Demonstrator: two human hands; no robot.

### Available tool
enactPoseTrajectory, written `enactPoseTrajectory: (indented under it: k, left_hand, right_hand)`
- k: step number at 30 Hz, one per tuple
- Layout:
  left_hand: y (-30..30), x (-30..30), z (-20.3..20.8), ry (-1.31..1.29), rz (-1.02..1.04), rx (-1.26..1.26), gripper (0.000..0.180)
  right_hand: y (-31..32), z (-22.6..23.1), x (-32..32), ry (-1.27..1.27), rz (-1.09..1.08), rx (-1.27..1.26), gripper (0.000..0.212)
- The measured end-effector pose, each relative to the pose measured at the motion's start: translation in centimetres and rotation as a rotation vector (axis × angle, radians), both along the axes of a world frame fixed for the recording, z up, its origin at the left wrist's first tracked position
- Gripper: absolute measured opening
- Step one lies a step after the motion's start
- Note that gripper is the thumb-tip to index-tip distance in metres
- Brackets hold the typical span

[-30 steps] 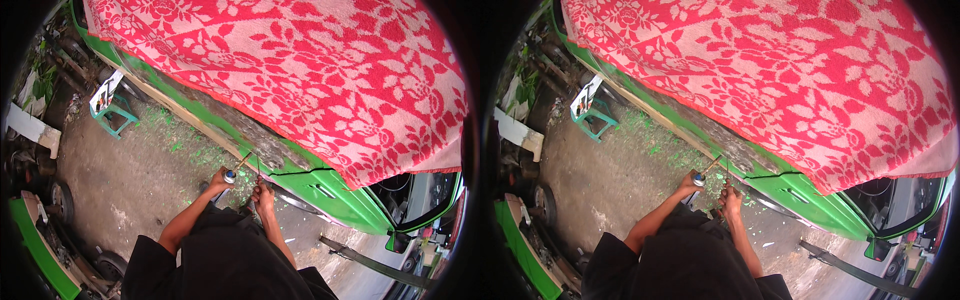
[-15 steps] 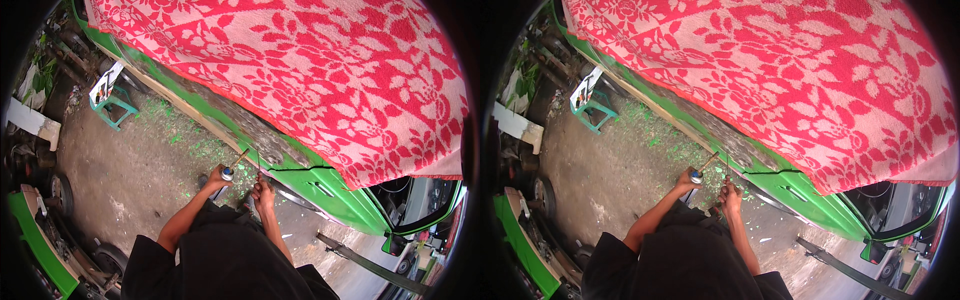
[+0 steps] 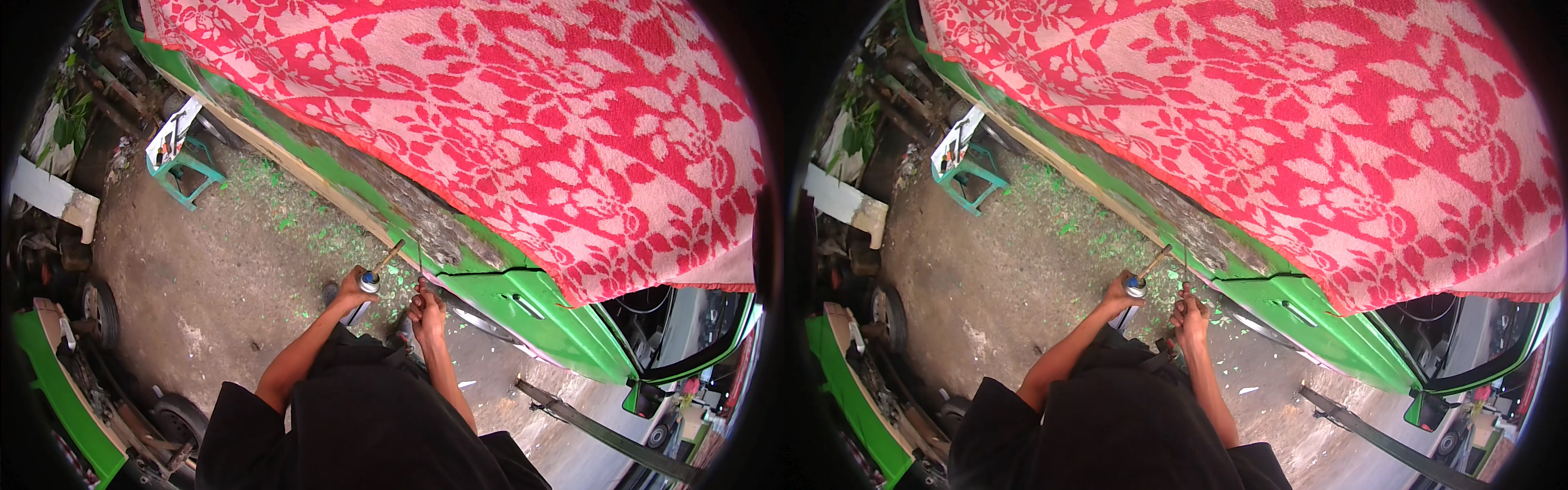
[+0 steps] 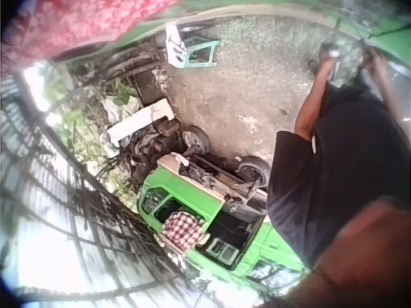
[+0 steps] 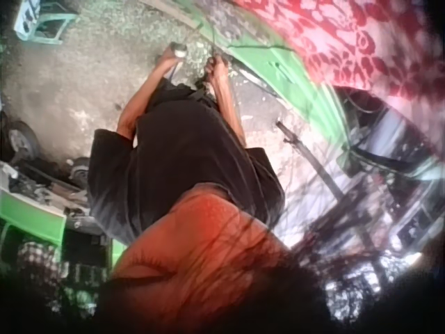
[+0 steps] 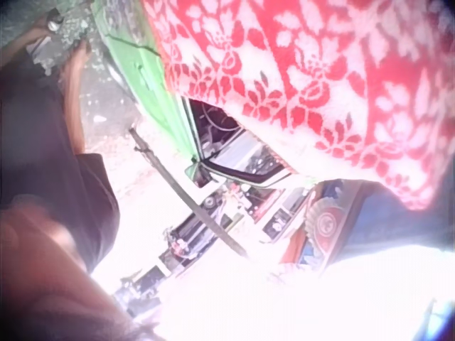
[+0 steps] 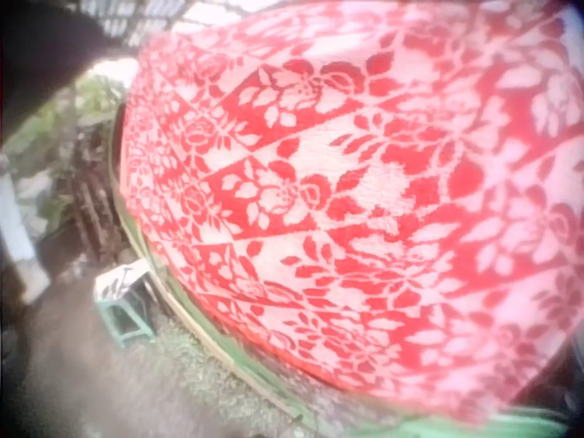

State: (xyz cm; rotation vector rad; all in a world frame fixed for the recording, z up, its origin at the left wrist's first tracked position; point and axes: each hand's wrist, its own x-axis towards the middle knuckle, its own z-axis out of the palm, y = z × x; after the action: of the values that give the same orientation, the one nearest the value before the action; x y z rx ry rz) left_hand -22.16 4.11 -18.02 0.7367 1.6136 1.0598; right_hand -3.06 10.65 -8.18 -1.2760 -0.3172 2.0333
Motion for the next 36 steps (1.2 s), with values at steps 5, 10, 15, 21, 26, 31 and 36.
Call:
enactPoseTrajectory:
  k: [5, 10, 15, 21, 26, 31, 36]
  left_hand:
    - [-0.5, -0.2, -0.6, 0.033, -0.013, -0.001, 0.059]
    - [0.1, -0.1, 0.5, 0.074, -0.051, -0.009, 0.059]
    - [0.3, -0.3, 0.1, -0.047, -0.016, 0.034, 0.056]
    - [0.4, -0.7, -0.2, -0.025, -0.055, 0.043, 0.056]
    - [0.8, -1.0, 0.8, -0.038, -0.059, 0.061, 0.055]
    - [0.8, -1.1, 2.3, 0.101, -0.091, 0.019, 0.054]
    - [0.9, -0.8, -0.2, -0.025, -0.039, 0.063, 0.058]
  right_hand:
    - [-0.1, -0.8, -0.1, 0.035, -0.012, -0.021, 0.017]
    - [0.3, -0.8, -0.2, 0.014, -0.007, -0.013, 0.017]
    - [0.0, 0.6, 0.0, 0.036, 0.005, -0.016, 0.014]
    - [0.5, -0.9, -0.3, 0.058, -0.001, -0.040, 0.017]
    - [0.5, -0.2, -0.6, 0.070, -0.008, -0.017, 0.019]
    - [0.1, 0.4, 0.7, 0.128, -0.033, -0.054, 0.016]
    - [0.6, -0.1, 0.1, 0.125, -0.013, -0.056, 0.016]
